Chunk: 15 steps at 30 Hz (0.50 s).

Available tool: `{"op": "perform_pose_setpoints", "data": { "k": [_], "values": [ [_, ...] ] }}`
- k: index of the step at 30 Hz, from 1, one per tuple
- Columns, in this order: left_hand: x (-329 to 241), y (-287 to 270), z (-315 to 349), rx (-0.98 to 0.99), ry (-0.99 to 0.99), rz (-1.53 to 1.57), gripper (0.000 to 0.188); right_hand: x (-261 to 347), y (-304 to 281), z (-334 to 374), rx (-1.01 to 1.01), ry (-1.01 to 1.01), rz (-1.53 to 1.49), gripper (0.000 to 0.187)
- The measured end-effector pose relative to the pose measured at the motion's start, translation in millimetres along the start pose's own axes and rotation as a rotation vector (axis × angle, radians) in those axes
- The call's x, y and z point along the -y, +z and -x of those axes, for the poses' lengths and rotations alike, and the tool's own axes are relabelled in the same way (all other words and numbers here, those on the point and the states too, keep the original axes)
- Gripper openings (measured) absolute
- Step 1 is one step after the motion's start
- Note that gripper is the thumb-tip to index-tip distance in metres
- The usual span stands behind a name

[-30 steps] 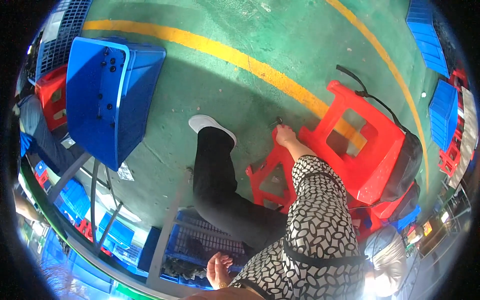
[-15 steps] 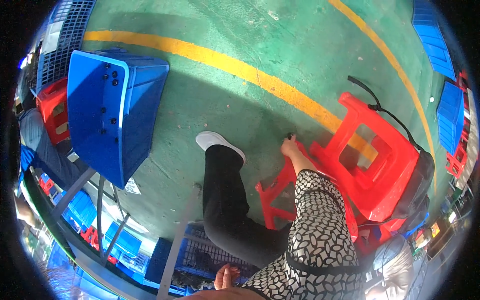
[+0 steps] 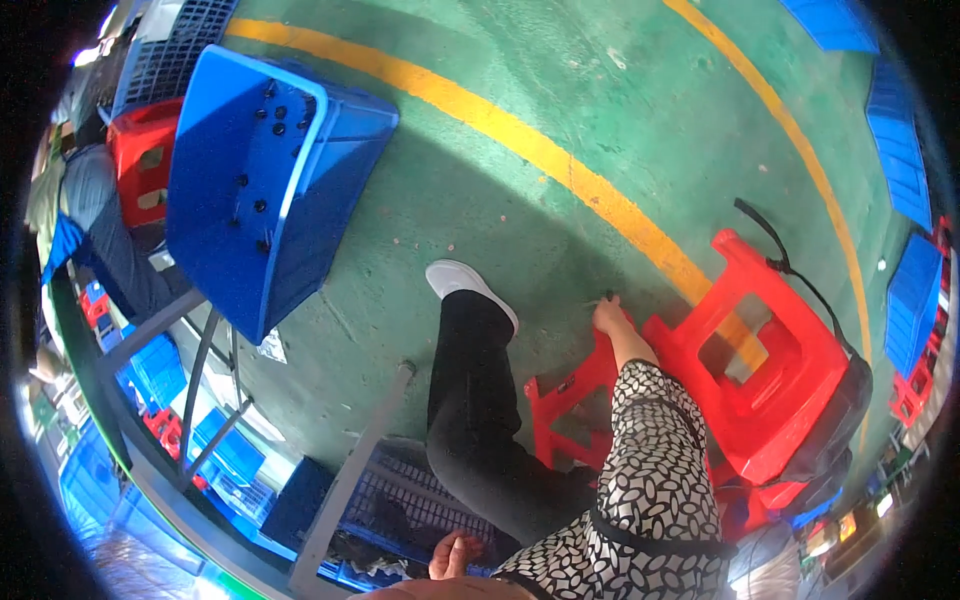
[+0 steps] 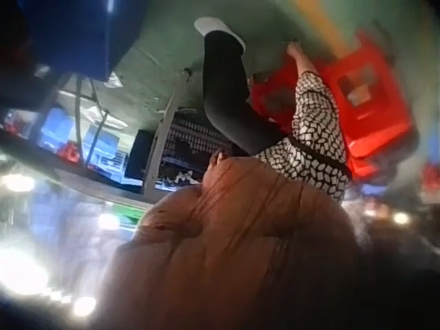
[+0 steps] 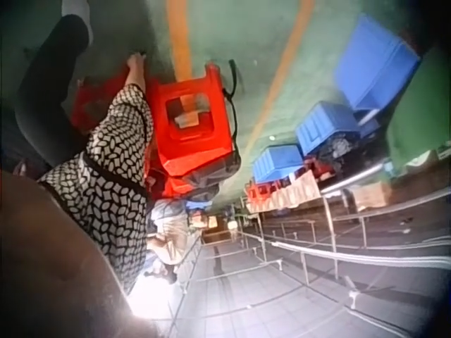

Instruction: Manually assembling small plastic components onto a larger chassis at a factory workstation.

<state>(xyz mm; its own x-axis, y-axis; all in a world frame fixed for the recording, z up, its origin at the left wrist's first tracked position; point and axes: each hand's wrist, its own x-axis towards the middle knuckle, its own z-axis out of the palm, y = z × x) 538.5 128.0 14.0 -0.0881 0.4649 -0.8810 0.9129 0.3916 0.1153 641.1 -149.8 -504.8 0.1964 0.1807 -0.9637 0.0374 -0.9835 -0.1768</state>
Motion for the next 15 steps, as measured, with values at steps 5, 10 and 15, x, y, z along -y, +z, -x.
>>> {"op": "perform_pose_setpoints", "data": {
  "k": [5,10,15],
  "values": [
    [17.9,0.1,-6.0,-0.012,0.088,0.060,0.035,21.0,-4.3,27.9,-0.254,0.147,-0.486,0.046],
    [44.4,-19.0,2.8,0.156,0.116,0.212,0.036,87.1,-58.2,47.1,-0.573,-0.217,-0.602,0.052],
    [93.6,-35.3,20.7,0.227,0.157,0.166,0.044,235.8,-169.6,97.7,-0.615,-0.799,-1.038,0.051]
  ]
}}
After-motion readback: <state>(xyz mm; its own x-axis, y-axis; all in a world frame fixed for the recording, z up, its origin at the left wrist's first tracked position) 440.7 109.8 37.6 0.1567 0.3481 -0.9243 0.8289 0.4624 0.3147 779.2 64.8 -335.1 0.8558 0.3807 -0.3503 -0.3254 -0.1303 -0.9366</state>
